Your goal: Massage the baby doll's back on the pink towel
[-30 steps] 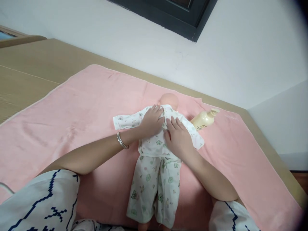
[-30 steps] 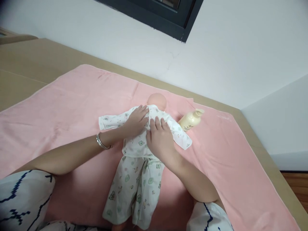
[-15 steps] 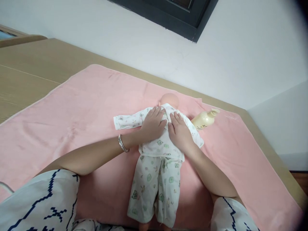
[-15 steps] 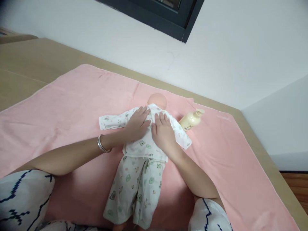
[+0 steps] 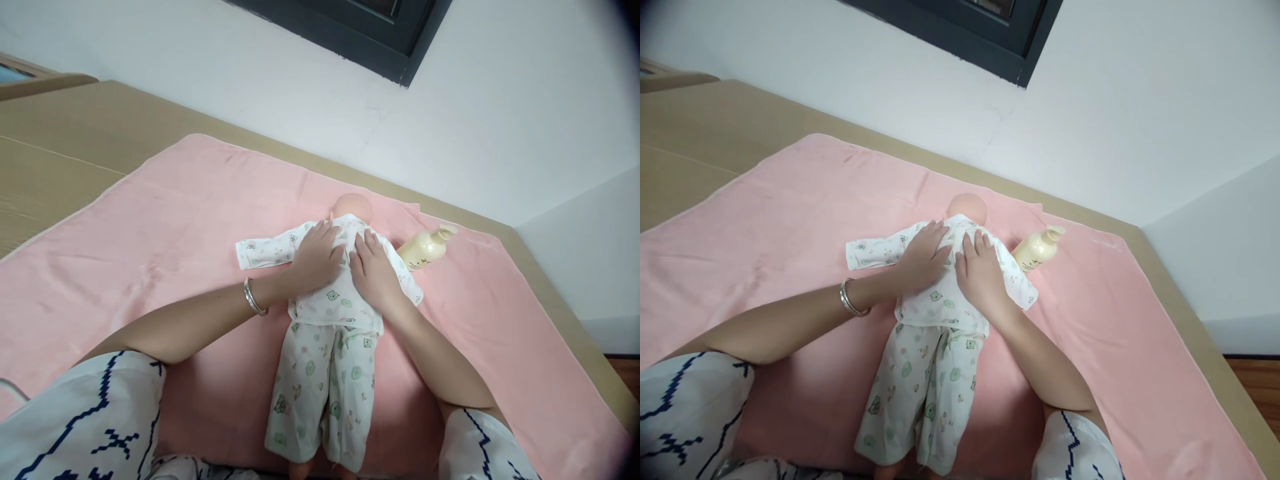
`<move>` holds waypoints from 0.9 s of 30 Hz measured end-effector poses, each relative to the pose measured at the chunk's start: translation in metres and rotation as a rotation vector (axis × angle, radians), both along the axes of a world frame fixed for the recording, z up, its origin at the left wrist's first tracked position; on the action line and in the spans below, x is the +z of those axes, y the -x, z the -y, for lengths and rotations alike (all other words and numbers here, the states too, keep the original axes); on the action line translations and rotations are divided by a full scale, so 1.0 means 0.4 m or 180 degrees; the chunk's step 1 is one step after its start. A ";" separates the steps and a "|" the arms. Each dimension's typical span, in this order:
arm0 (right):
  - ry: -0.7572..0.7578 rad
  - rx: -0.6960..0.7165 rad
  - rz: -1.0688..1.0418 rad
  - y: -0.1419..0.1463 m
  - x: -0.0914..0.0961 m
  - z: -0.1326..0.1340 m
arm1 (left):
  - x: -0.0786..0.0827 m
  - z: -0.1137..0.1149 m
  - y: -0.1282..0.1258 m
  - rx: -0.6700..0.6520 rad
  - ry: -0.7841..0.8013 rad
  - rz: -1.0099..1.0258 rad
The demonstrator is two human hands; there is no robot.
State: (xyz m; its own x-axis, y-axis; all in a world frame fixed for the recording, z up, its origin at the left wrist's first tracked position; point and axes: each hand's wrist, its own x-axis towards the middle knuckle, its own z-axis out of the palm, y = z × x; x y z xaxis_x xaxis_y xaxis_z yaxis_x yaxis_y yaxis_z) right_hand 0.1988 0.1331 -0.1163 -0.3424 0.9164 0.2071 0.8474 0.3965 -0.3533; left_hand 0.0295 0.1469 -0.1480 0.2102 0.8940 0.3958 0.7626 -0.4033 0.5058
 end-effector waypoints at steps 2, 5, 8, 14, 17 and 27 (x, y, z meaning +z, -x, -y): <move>-0.0028 0.0048 0.0112 0.012 0.005 0.029 | 0.000 -0.026 0.012 0.0005 -0.0018 -0.0076; -0.0094 0.0089 0.0124 0.010 0.010 0.031 | 0.004 -0.008 0.003 0.0026 -0.0040 -0.0191; -0.0057 0.0090 -0.0087 -0.013 0.005 -0.016 | 0.009 0.048 -0.021 -0.0073 -0.0099 -0.0168; -0.0146 0.0171 -0.0033 -0.014 -0.003 -0.020 | 0.008 0.026 -0.005 -0.0242 -0.0006 -0.0167; -0.0223 0.0187 0.0254 0.010 0.003 0.041 | 0.000 -0.023 0.017 -0.0263 -0.0080 -0.0221; -0.0372 0.0230 -0.0238 -0.014 -0.014 -0.030 | 0.001 0.077 -0.034 -0.0151 -0.0024 -0.0048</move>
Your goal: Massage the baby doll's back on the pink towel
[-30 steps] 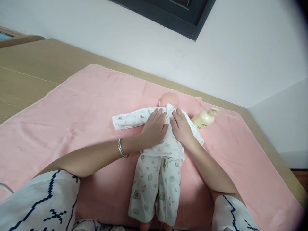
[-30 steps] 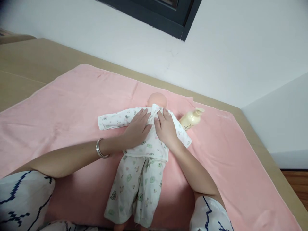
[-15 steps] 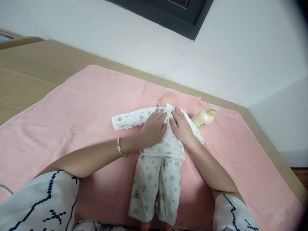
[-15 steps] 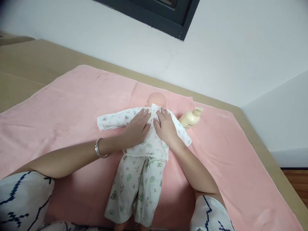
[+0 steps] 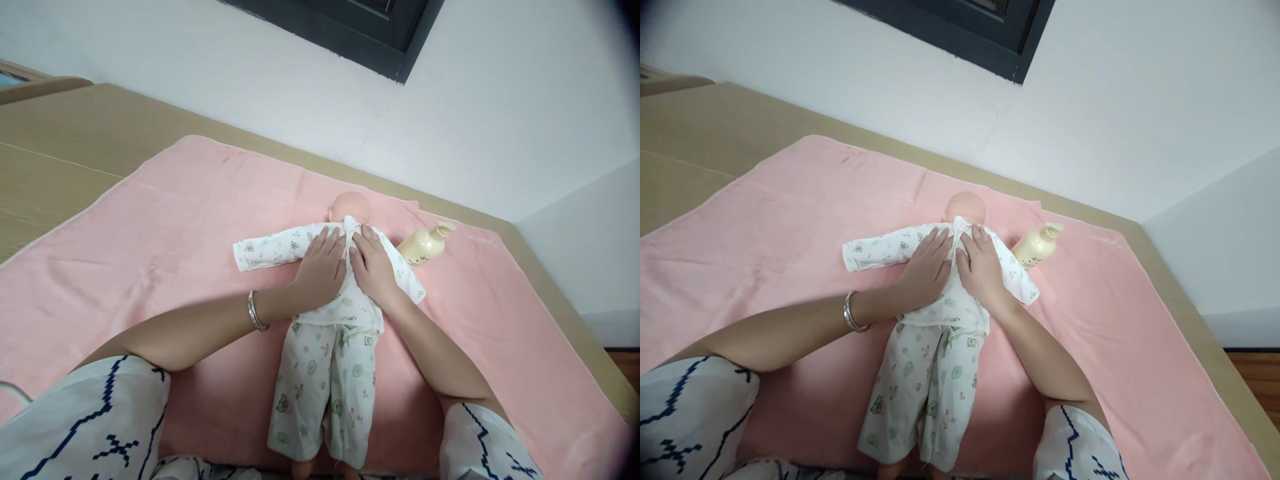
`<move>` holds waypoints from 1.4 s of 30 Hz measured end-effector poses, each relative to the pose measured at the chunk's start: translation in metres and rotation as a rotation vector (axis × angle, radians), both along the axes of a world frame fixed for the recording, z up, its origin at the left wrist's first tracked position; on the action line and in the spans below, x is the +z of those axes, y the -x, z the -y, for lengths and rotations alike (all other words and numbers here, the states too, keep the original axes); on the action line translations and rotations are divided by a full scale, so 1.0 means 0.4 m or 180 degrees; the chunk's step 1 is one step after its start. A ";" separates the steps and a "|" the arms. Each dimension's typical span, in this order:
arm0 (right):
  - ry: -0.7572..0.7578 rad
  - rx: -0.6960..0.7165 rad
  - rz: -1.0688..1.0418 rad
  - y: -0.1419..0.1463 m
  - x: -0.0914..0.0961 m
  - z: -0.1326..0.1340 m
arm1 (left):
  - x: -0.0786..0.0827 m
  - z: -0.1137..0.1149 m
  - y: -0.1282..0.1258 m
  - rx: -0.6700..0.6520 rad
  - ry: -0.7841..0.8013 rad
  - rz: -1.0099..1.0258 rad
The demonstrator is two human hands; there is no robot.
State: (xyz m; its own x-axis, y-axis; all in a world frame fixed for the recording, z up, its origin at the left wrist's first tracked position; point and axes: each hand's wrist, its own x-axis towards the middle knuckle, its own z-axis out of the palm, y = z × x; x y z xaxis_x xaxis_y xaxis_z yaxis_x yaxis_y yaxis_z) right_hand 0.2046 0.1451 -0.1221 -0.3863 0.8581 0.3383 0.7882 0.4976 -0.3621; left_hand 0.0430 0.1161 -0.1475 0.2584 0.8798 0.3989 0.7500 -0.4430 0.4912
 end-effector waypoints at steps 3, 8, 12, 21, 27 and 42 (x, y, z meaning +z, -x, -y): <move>-0.0058 -0.0048 -0.0091 0.004 -0.005 0.008 | -0.011 -0.002 0.006 -0.0018 -0.0030 0.0163; -0.0693 -0.0047 -0.0263 0.014 0.000 0.055 | -0.046 -0.010 0.017 -0.0014 -0.0258 0.0560; -0.0592 0.0036 -0.0109 0.023 -0.014 0.053 | -0.070 -0.008 0.018 -0.0092 -0.0605 0.0916; -0.0559 0.0163 -0.0338 0.017 0.028 0.065 | -0.076 -0.005 0.018 -0.0168 -0.0625 0.1138; 0.0031 0.0305 0.0317 0.019 0.024 0.053 | -0.061 0.006 0.017 0.0004 -0.0345 0.0989; 0.0214 -0.0161 0.0739 0.054 0.006 0.078 | -0.066 -0.003 0.020 -0.0034 -0.0339 0.0803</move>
State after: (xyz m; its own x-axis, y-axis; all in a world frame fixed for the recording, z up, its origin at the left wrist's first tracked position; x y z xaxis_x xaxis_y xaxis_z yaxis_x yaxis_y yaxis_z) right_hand 0.1830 0.1137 -0.1197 -0.4030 0.8959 0.1868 0.8774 0.4363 -0.1994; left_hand 0.0351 0.1174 -0.1738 0.1482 0.8271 0.5421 0.6049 -0.5095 0.6120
